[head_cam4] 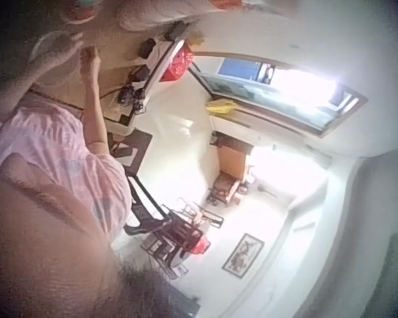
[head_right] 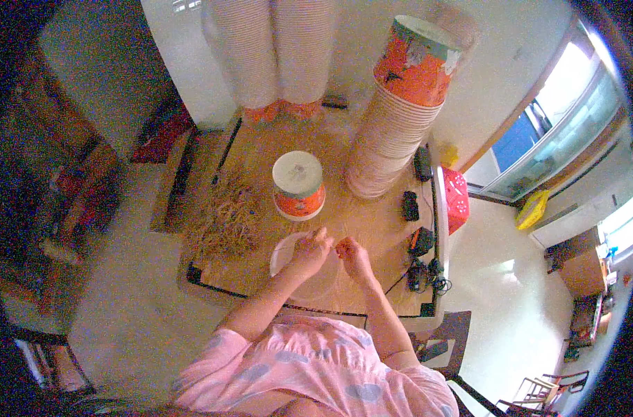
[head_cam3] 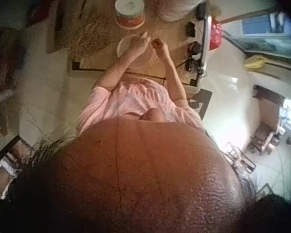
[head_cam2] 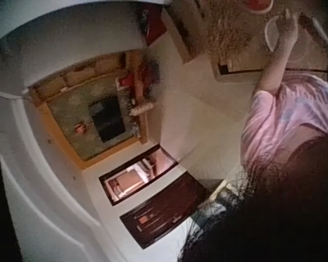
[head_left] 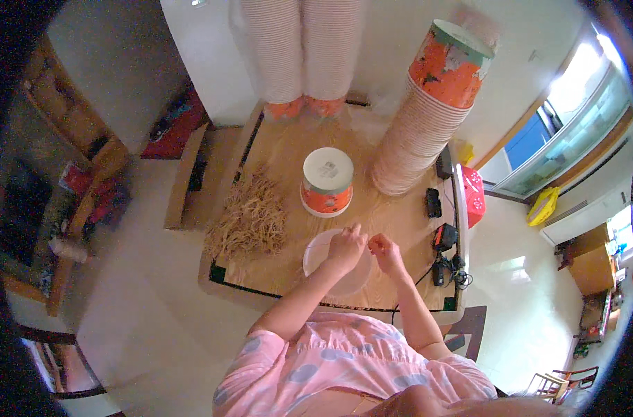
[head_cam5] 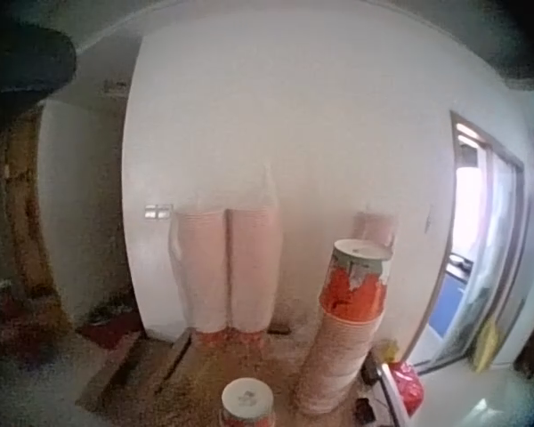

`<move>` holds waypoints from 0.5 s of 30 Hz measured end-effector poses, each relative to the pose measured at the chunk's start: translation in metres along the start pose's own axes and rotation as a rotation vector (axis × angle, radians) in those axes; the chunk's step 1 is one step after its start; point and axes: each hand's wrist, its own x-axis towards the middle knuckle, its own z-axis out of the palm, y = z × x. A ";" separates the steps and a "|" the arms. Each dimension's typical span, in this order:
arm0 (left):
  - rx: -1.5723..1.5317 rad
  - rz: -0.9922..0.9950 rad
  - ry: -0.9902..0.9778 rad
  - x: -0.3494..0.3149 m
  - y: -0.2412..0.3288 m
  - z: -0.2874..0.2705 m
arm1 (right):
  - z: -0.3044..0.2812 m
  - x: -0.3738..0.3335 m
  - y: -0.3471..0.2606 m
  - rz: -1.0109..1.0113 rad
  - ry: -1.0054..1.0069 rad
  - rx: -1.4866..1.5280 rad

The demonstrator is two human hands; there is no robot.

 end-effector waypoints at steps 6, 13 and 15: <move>0.153 0.024 -0.032 -0.016 -0.007 0.004 | 0.007 -0.003 -0.031 -0.098 -0.076 -0.505; -0.574 -0.217 -0.041 -0.026 -0.014 -0.001 | 0.014 -0.006 -0.042 -0.135 -0.034 -0.450; -0.711 -0.251 0.013 -0.025 -0.034 0.031 | 0.022 -0.004 -0.049 -0.117 0.033 -0.363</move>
